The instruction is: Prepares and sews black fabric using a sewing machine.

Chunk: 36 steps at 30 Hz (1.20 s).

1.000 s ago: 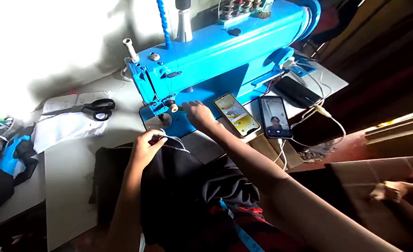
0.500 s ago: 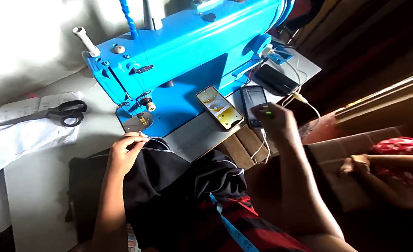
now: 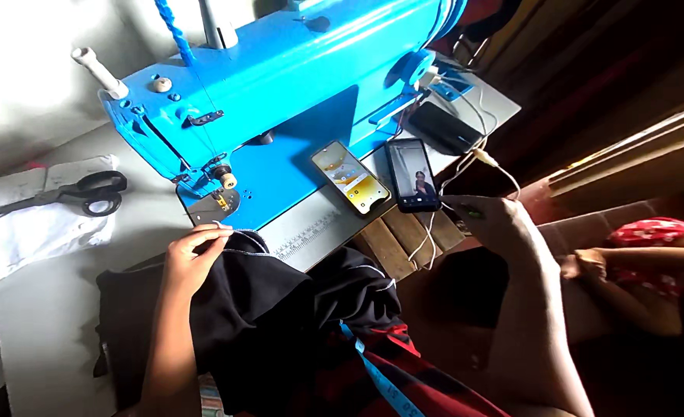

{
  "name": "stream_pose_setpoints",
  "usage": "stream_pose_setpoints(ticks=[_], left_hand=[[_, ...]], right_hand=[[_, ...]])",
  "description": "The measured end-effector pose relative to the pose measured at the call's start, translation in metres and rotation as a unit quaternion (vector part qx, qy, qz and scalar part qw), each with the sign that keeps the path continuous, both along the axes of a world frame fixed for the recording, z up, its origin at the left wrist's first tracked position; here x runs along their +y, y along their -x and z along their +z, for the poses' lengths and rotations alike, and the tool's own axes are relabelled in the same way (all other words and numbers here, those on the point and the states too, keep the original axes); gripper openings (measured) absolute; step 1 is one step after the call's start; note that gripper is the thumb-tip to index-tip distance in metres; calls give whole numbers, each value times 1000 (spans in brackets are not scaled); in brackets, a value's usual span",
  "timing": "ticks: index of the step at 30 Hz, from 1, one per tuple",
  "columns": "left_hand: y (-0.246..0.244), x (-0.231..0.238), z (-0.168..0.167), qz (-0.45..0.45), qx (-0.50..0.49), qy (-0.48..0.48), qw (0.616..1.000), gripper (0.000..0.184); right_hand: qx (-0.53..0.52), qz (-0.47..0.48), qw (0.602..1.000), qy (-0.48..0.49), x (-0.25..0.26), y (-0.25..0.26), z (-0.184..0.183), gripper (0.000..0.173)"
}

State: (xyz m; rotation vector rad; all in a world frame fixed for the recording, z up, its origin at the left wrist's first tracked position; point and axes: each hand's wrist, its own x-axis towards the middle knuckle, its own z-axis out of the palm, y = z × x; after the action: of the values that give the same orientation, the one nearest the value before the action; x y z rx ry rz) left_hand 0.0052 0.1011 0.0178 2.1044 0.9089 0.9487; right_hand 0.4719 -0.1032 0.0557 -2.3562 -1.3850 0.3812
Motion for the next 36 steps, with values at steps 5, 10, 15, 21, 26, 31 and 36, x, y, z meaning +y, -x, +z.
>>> stream_pose_setpoints(ticks=[5,10,15,21,26,31,36], left_hand=[[0,0,0,3,-16,4,1000,12],[0,1,1,5,-20,16,1000,13],[-1,-2,4,15,-17,33,999,16],[-1,-3,4,18,-28,61,998,20],[-3,-6,8,19,-15,72,997,23],[-3,-6,8,20,-10,62,998,24],[-3,-8,12,26,-11,66,997,28]], right_hand=[[3,22,1000,14,6,-4,-8,25],[34,59,998,-13,17,27,13,29],[137,220,966,-22,51,92,16,32],[213,370,902,-61,100,155,-4,38],[236,376,895,-41,135,184,-8,33],[251,368,895,-21,155,201,-11,28],[262,348,900,-20,162,209,-12,29]])
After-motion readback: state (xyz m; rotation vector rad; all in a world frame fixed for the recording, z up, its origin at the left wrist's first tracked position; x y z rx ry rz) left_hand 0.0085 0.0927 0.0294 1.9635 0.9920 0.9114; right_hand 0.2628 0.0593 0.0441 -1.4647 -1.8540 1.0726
